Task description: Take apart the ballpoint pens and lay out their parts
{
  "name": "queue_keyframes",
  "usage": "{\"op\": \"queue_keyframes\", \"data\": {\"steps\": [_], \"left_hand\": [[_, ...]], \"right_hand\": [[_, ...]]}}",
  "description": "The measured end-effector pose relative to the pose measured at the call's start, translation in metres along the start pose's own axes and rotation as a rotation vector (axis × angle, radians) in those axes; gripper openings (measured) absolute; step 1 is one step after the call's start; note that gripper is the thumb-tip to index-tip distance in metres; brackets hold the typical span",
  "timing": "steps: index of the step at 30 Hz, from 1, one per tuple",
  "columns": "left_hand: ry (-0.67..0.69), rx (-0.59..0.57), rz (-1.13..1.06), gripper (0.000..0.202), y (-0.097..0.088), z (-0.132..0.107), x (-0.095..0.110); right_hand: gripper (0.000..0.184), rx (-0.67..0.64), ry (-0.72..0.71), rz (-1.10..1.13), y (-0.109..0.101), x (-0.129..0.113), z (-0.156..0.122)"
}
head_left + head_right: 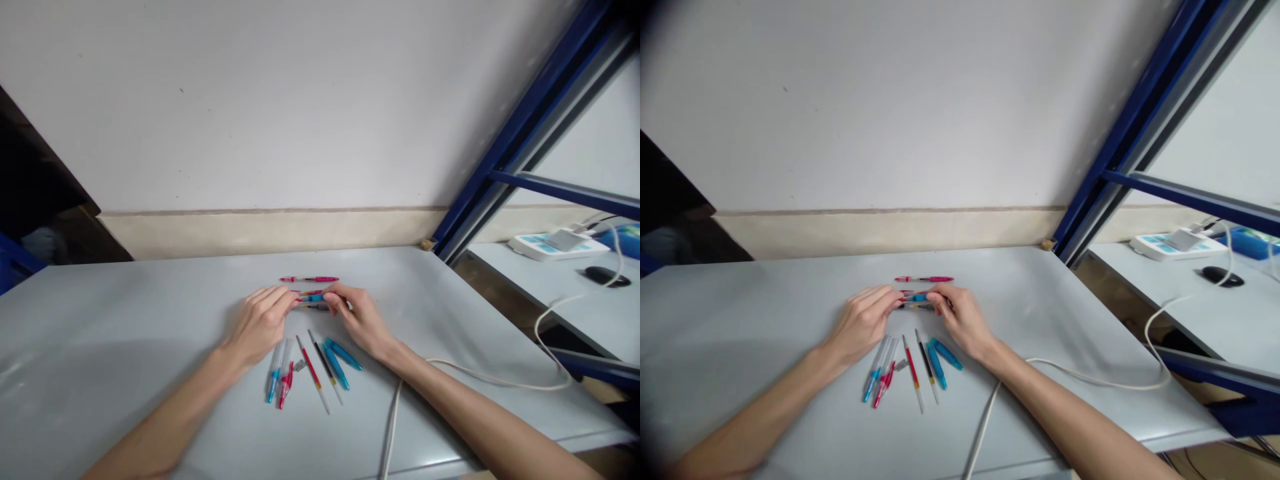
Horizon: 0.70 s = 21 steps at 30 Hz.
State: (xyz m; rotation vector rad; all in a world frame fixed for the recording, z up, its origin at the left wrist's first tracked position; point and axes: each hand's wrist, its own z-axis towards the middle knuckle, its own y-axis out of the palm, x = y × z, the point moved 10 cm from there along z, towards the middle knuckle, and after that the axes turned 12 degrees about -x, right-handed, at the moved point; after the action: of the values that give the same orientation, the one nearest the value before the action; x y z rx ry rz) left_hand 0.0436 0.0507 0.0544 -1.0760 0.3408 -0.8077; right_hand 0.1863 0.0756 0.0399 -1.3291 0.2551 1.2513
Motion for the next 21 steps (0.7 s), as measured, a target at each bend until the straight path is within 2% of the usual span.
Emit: {"op": "queue_keyframes", "data": {"steps": [3,6,11,13,16,18,21], "left_hand": [[-0.065,-0.025,-0.108,0.023,0.007,-0.002,-0.009],[-0.099,-0.042,-0.18,0.023,0.01,-0.003,-0.014],[-0.055,-0.034,-0.26,0.022,0.006,-0.006,-0.014],[-0.041,-0.032,-0.302,0.021,0.005,-0.008,-0.016],[-0.035,-0.002,-0.333,0.019,0.002,-0.009,-0.017],[-0.032,0.022,-0.331,0.019,0.0,-0.01,-0.016],[-0.031,0.012,-0.324,0.019,0.002,-0.009,-0.013]], "right_hand": [[0.015,0.059,-0.053,0.028,-0.003,-0.003,-0.003],[0.008,0.102,-0.081,0.026,-0.008,-0.007,-0.005],[0.015,-0.031,-0.047,-0.029,0.002,-0.008,-0.003],[0.021,-0.014,-0.051,-0.04,0.001,-0.01,-0.004],[0.01,0.057,-0.108,-0.03,-0.005,-0.017,-0.007],[0.017,0.038,-0.095,-0.028,-0.003,-0.016,-0.006],[0.015,0.003,-0.051,-0.027,0.0,-0.011,-0.005]]}}
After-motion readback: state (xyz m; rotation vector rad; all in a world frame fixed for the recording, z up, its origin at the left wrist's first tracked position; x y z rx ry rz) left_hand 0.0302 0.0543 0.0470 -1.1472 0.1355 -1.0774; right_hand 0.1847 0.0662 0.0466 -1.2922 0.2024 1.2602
